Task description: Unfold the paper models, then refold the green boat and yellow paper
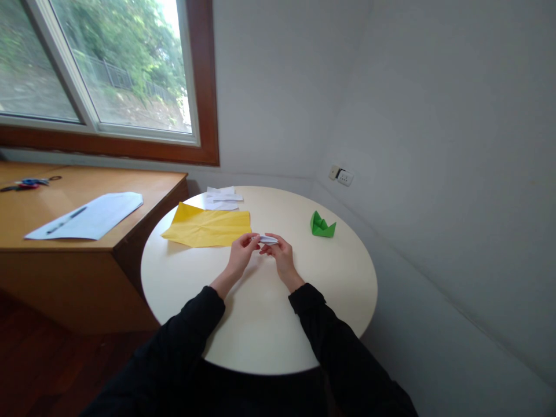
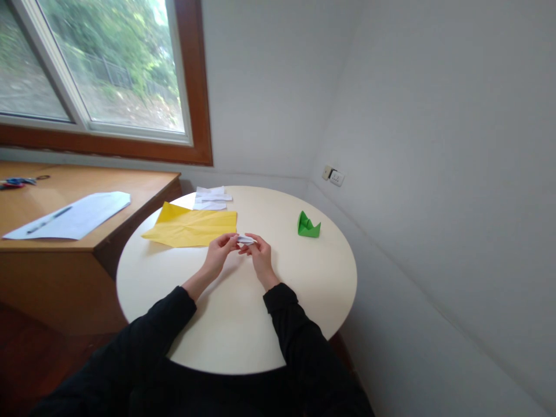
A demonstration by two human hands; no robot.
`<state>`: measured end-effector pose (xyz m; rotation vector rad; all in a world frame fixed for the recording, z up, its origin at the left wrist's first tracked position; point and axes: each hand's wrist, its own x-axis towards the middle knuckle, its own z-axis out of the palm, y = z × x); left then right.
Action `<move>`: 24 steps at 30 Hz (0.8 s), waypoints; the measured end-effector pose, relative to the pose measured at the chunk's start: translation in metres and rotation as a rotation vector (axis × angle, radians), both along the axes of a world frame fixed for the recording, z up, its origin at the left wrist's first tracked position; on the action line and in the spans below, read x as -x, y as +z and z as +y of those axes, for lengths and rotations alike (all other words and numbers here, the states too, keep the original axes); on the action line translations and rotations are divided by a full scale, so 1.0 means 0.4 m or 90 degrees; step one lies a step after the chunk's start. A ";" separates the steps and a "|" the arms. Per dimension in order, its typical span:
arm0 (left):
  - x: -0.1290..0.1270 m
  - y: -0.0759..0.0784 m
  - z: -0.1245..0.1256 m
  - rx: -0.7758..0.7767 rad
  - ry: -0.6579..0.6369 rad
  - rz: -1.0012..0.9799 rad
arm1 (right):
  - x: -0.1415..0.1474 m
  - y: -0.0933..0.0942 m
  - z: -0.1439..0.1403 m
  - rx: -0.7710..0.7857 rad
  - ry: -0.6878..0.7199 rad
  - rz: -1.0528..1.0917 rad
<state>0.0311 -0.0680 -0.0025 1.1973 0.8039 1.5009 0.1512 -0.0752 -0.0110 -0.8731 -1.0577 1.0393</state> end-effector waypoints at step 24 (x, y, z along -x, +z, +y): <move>0.007 0.000 0.005 0.009 0.094 -0.015 | -0.006 -0.046 0.031 -0.130 0.013 -0.157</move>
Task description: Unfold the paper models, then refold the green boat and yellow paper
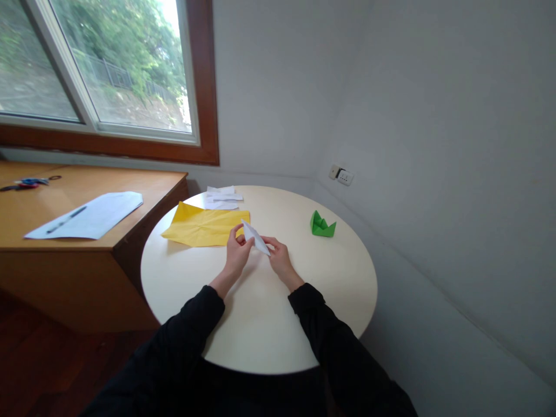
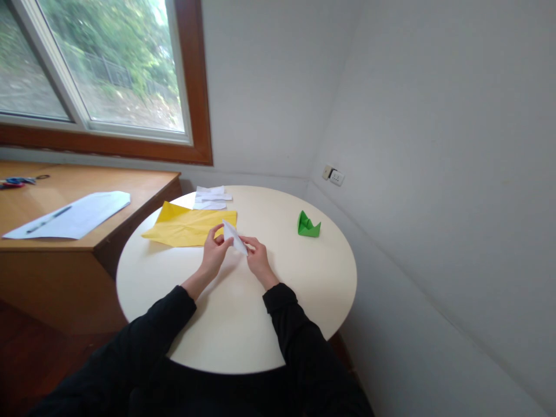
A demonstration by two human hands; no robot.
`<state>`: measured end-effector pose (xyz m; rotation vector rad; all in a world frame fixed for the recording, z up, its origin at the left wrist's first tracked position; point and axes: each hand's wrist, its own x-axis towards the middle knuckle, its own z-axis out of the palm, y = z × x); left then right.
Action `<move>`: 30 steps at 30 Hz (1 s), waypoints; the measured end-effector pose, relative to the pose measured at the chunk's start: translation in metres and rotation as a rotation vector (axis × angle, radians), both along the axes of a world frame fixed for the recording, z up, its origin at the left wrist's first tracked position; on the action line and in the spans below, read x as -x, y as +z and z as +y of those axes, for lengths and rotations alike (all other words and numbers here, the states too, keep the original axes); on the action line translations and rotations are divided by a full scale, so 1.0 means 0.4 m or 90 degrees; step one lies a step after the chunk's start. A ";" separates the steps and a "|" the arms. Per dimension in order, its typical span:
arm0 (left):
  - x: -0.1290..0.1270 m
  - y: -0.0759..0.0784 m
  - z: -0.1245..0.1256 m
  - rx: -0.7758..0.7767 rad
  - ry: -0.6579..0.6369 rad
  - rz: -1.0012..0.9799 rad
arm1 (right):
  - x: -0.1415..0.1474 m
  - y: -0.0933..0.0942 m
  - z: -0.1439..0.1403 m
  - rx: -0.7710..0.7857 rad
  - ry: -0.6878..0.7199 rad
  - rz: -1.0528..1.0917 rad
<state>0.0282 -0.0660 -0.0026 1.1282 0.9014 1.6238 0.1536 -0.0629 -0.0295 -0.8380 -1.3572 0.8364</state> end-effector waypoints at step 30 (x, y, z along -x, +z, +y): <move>-0.008 0.006 -0.008 -0.041 -0.037 0.108 | 0.019 0.047 -0.043 0.015 -0.122 -0.016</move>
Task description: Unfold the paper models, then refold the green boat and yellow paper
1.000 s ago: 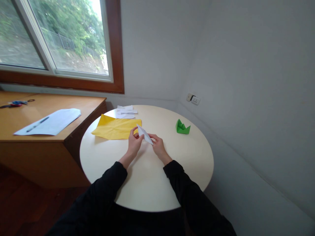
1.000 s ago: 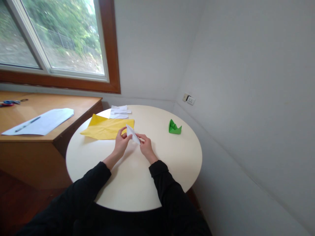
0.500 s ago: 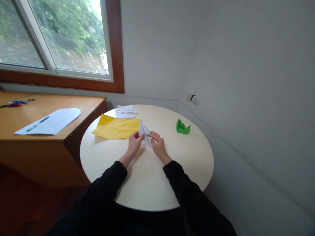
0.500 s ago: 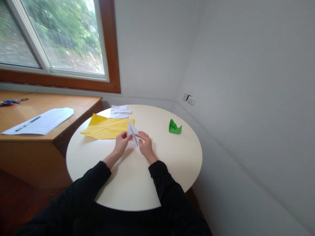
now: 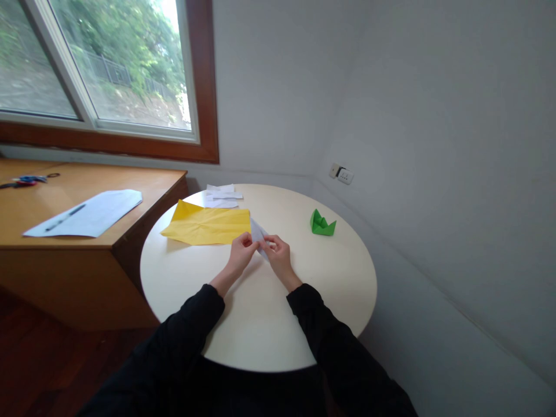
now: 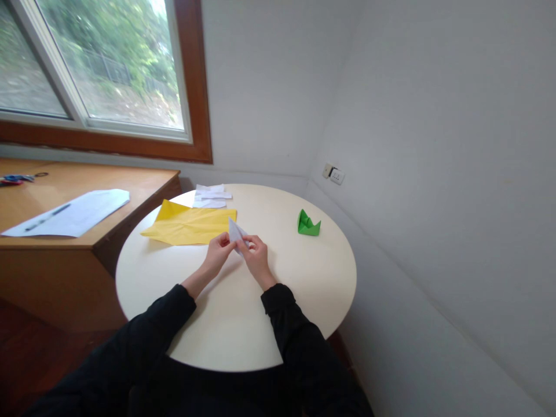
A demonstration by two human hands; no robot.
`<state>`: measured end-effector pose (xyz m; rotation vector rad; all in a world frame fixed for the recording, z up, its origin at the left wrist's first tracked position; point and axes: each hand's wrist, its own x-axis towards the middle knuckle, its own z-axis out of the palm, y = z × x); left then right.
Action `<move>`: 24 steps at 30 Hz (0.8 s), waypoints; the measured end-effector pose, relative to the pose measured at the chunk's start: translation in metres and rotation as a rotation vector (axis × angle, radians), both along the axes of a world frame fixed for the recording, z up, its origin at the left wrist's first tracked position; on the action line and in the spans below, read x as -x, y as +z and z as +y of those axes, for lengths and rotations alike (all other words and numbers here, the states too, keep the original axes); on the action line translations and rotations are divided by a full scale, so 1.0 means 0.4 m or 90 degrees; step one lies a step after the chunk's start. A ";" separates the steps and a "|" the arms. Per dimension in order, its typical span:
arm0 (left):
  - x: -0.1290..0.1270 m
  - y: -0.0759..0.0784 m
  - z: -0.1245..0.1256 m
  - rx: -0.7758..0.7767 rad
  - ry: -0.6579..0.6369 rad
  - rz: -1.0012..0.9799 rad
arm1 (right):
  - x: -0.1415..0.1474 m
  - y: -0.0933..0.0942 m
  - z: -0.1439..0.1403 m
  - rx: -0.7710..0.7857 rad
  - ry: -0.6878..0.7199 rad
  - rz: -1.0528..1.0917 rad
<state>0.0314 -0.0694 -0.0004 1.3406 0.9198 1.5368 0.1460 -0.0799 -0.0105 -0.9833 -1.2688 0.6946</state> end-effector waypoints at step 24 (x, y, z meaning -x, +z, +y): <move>0.005 -0.010 0.004 0.031 0.016 0.010 | -0.008 -0.004 0.008 0.030 -0.052 0.065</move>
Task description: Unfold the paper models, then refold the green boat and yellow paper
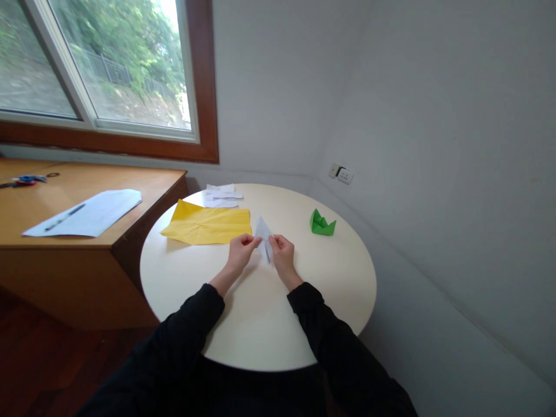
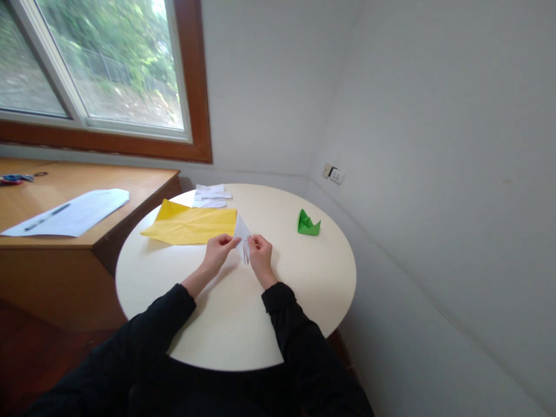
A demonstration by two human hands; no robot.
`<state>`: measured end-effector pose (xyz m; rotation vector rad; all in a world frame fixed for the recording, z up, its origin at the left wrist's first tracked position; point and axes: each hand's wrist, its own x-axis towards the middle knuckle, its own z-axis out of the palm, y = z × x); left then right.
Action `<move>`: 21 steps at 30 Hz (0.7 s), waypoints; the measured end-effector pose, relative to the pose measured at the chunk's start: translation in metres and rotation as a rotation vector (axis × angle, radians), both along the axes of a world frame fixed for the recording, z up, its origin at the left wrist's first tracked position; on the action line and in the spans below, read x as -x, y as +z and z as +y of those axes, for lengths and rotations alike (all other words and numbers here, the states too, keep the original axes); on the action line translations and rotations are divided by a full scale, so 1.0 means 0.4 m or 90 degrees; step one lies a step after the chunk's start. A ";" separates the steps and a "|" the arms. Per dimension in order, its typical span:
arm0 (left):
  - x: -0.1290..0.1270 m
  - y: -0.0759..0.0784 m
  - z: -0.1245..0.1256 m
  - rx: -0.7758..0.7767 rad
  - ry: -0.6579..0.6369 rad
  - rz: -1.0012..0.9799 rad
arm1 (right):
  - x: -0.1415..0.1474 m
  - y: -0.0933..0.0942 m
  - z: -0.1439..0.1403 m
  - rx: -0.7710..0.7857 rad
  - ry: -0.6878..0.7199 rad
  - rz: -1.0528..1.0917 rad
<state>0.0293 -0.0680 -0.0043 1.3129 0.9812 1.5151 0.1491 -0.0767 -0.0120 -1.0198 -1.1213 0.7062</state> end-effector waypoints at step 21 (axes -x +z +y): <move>-0.001 -0.004 0.009 0.008 -0.010 -0.072 | -0.006 -0.004 0.006 0.015 0.045 0.061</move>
